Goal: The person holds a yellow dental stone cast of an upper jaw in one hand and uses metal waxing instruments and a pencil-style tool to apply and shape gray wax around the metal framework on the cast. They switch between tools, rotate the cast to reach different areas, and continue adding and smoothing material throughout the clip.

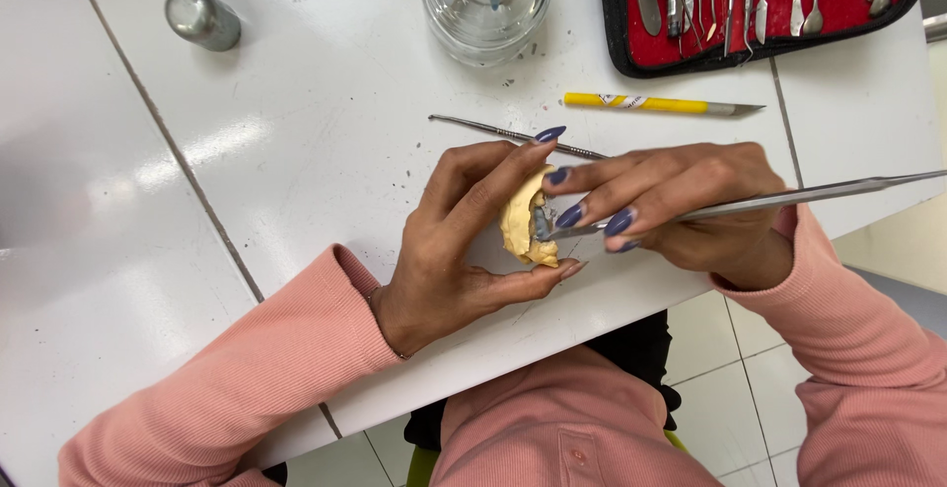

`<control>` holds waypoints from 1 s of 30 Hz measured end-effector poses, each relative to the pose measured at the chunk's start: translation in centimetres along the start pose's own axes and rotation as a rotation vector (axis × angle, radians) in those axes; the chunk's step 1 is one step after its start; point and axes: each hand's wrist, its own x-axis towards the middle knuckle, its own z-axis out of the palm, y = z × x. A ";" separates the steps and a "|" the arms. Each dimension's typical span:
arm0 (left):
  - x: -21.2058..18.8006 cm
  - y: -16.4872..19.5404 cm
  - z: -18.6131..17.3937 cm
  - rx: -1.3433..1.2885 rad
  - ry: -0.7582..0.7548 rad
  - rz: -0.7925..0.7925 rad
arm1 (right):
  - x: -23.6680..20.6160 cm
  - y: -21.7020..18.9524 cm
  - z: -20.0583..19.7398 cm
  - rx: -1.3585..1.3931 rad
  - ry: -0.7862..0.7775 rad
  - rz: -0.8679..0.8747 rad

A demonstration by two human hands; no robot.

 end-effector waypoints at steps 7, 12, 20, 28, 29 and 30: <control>-0.1 -0.7 0.3 0.027 0.025 0.017 | -0.6 1.0 0.2 0.068 -0.076 -0.029; 0.1 -0.9 0.4 0.041 0.043 0.007 | -0.1 1.3 0.4 0.028 -0.094 -0.065; -0.1 -1.4 0.4 0.035 0.031 0.007 | 0.4 1.3 0.9 -0.090 -0.047 -0.099; -0.4 -1.1 0.2 0.033 0.028 0.010 | 1.1 1.3 1.3 -0.144 -0.093 -0.184; -0.4 -1.1 0.1 0.040 0.034 0.015 | 1.1 1.1 1.3 -0.151 -0.093 -0.182; -0.4 -1.0 0.1 0.047 0.040 0.019 | 1.1 0.9 1.3 -0.159 -0.093 -0.179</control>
